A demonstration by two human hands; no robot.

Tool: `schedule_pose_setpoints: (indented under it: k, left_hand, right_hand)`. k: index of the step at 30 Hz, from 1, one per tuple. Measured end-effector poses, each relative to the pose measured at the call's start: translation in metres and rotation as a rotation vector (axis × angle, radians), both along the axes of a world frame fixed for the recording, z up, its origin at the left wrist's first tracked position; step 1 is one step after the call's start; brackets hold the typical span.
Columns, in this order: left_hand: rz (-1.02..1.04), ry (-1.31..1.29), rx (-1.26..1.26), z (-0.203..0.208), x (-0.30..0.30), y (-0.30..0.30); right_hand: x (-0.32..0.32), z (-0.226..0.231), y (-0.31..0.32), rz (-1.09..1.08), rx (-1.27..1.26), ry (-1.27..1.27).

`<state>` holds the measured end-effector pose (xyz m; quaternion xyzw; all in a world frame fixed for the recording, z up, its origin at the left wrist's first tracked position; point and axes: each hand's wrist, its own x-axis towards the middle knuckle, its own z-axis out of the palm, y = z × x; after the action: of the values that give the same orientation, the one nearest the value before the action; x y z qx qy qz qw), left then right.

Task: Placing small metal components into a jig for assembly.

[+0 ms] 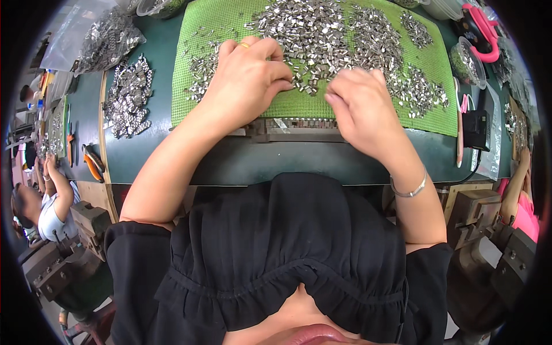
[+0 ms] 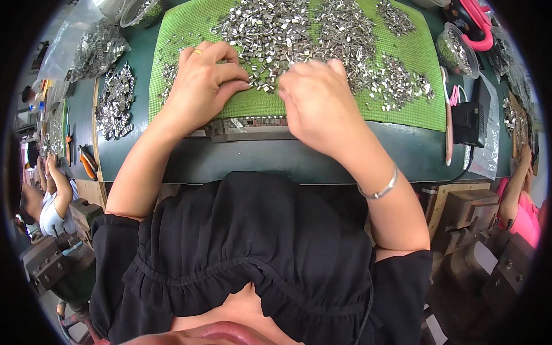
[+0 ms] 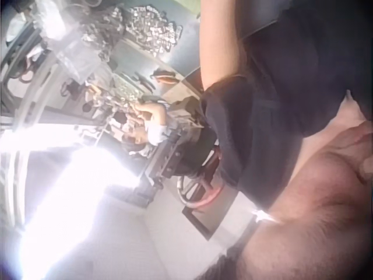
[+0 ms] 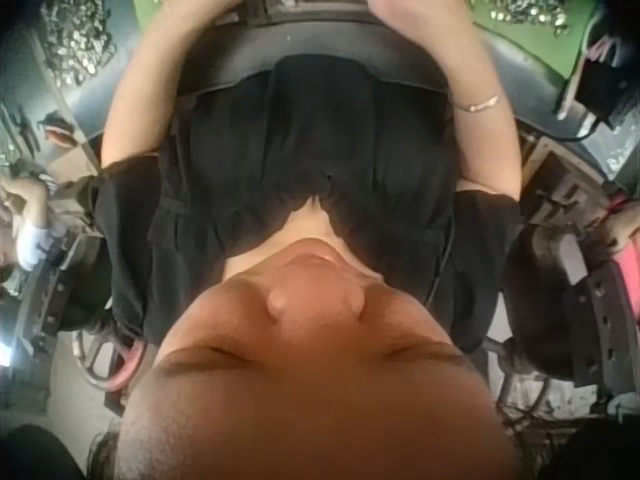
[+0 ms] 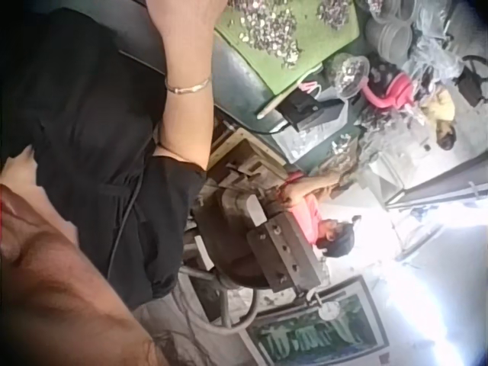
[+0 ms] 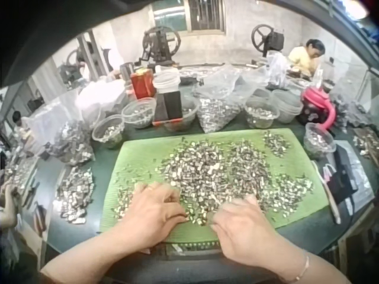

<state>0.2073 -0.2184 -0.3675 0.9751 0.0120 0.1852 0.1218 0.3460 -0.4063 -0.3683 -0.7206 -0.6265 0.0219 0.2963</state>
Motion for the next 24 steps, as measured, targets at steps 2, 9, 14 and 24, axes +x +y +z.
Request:
schedule_pose_setpoints:
  k: [2, 9, 14, 24]
  left_hand:
    - [-0.001, -0.007, 0.0, 0.001, 0.0, -0.001]
    - [-0.073, 0.088, -0.332, 0.017, -0.017, -0.035]
    - [-0.033, 0.043, -0.338, 0.009, -0.02, -0.053]
    - [-0.081, -0.048, 0.068, -0.003, -0.058, -0.052]
  right_hand:
    - [-0.005, 0.005, -0.011, -0.004, -0.041, 0.035]
    - [-0.014, 0.0, -0.027, -0.046, -0.019, 0.05]
    - [-0.019, -0.009, -0.035, -0.037, 0.081, -0.068]
    - [-0.02, -0.007, -0.049, -0.03, 0.076, -0.187]
